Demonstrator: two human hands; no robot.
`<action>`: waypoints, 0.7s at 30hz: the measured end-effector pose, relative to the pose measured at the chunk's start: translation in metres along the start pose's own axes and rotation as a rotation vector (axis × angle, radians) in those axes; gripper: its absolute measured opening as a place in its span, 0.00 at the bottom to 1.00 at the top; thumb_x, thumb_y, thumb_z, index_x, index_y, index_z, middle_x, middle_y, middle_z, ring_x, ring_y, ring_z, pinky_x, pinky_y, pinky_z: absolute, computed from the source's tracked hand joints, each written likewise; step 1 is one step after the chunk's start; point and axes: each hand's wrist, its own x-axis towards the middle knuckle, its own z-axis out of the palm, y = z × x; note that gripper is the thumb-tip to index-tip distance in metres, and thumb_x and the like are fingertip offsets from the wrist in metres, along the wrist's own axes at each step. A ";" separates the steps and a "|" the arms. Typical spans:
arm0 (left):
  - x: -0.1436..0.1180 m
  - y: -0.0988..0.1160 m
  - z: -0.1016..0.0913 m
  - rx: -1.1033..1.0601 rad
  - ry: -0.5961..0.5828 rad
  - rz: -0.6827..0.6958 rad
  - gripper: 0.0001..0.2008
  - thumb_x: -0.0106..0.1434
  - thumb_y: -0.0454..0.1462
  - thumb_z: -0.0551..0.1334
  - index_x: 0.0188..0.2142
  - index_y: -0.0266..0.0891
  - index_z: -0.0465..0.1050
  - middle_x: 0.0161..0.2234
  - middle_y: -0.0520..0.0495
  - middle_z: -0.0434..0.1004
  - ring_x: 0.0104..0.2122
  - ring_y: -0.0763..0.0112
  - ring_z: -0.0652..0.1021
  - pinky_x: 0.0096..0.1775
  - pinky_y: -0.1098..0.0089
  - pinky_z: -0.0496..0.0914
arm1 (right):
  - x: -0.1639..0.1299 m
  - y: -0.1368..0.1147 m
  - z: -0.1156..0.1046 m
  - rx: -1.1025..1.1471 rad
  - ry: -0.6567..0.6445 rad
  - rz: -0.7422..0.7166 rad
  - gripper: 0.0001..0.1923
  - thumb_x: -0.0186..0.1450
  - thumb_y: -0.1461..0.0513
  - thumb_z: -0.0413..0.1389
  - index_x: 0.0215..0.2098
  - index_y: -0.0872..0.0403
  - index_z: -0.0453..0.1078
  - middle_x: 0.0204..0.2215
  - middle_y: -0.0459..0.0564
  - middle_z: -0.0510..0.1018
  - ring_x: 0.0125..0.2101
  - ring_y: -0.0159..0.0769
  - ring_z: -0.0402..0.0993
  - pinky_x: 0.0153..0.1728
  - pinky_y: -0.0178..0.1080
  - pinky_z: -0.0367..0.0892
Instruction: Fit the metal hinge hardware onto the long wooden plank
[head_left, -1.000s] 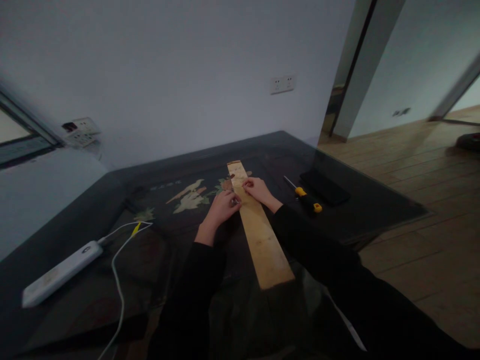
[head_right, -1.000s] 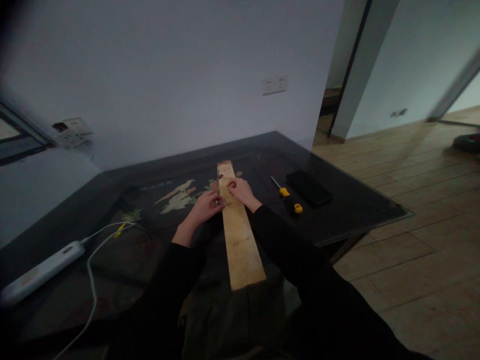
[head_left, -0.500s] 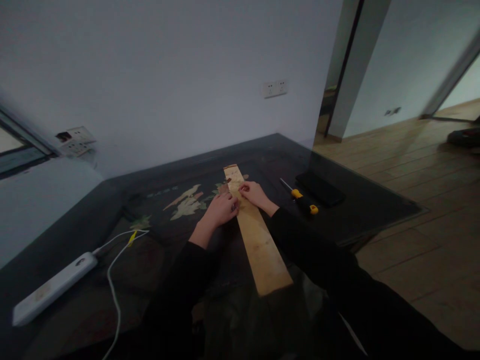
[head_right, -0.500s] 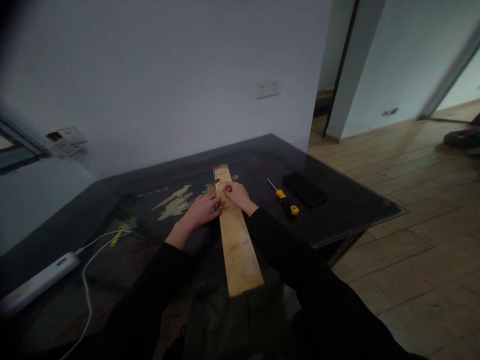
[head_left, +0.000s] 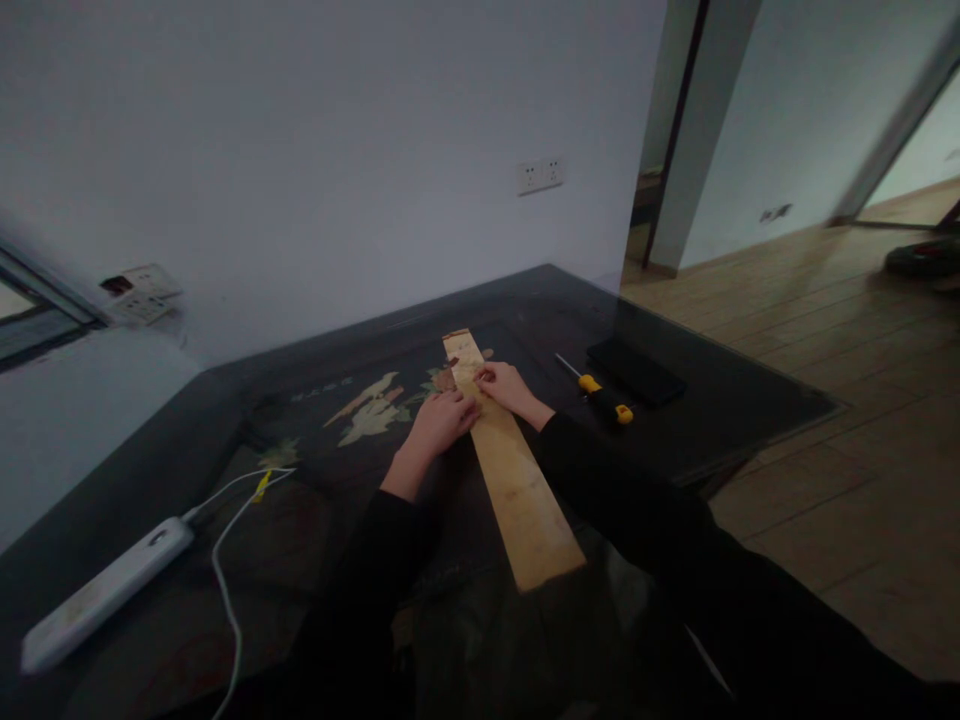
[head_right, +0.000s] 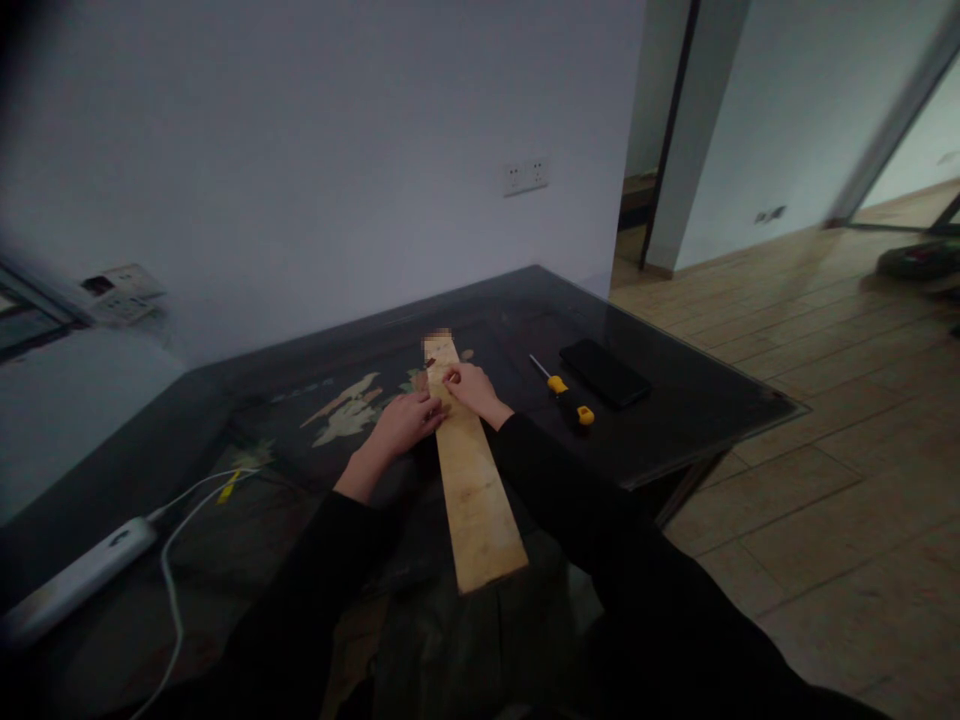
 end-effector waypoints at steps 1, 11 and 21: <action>0.000 0.002 0.000 0.014 0.006 -0.014 0.09 0.68 0.40 0.57 0.34 0.41 0.73 0.36 0.42 0.77 0.39 0.60 0.76 0.42 0.64 0.66 | 0.000 0.000 0.000 0.003 0.000 0.000 0.08 0.61 0.67 0.57 0.37 0.56 0.77 0.29 0.47 0.81 0.29 0.31 0.75 0.33 0.31 0.66; -0.002 0.003 0.005 0.051 0.071 -0.062 0.16 0.70 0.44 0.53 0.32 0.39 0.74 0.36 0.39 0.78 0.39 0.58 0.77 0.44 0.61 0.65 | 0.001 0.003 0.002 -0.011 0.027 0.000 0.08 0.61 0.67 0.58 0.37 0.56 0.78 0.32 0.49 0.82 0.32 0.32 0.75 0.33 0.32 0.65; -0.014 -0.012 -0.003 0.000 0.002 0.023 0.09 0.68 0.42 0.56 0.40 0.41 0.71 0.40 0.42 0.77 0.42 0.58 0.77 0.44 0.62 0.64 | 0.000 0.002 0.001 0.023 0.019 0.010 0.07 0.61 0.67 0.57 0.36 0.55 0.77 0.30 0.48 0.81 0.31 0.32 0.75 0.33 0.32 0.65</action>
